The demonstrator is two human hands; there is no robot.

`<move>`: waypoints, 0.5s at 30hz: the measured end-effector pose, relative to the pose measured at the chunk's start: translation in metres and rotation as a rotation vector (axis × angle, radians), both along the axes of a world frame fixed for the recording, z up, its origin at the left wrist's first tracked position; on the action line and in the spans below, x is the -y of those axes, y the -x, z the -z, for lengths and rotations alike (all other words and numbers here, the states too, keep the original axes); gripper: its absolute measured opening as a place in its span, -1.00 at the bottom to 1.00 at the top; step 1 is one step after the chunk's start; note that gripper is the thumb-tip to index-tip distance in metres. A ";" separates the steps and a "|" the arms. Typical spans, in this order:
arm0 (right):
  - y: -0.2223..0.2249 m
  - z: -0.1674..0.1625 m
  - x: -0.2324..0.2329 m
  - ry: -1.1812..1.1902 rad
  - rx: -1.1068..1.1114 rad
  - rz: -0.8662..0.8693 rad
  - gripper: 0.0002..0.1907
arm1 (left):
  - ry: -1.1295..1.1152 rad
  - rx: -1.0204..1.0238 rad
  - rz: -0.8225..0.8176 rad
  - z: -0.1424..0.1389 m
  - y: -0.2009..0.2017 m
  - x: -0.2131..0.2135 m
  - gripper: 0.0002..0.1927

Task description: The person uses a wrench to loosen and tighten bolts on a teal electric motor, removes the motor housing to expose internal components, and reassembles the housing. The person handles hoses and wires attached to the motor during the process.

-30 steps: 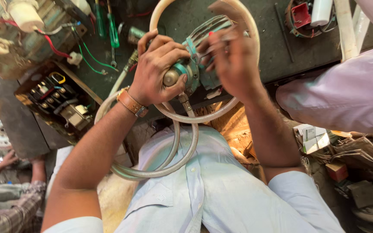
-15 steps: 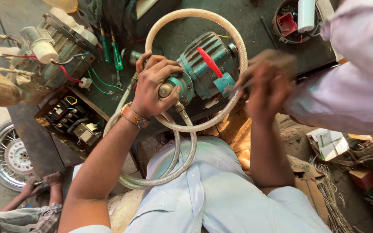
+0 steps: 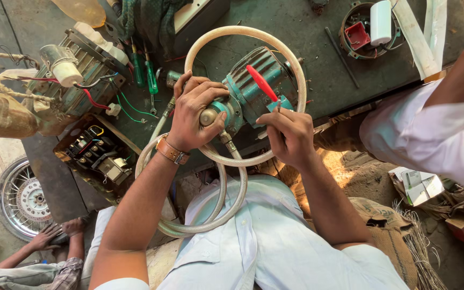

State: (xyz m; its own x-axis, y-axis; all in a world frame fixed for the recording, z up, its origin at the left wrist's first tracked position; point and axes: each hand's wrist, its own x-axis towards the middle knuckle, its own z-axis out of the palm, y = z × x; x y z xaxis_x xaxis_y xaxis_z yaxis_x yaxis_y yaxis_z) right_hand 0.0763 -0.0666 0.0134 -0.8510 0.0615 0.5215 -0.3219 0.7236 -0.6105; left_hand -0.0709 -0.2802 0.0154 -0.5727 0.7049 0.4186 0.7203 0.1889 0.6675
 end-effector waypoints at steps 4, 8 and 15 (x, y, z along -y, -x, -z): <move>0.008 0.009 0.002 0.266 -0.112 0.036 -0.81 | -0.003 0.008 0.004 0.001 0.001 0.000 -0.58; 0.003 -0.010 0.006 0.423 0.079 0.096 -0.34 | 0.010 0.007 0.017 0.002 0.002 0.002 -0.58; 0.044 -0.029 0.023 0.207 0.195 0.180 -0.52 | 0.007 -0.024 0.014 0.005 0.004 0.003 -0.57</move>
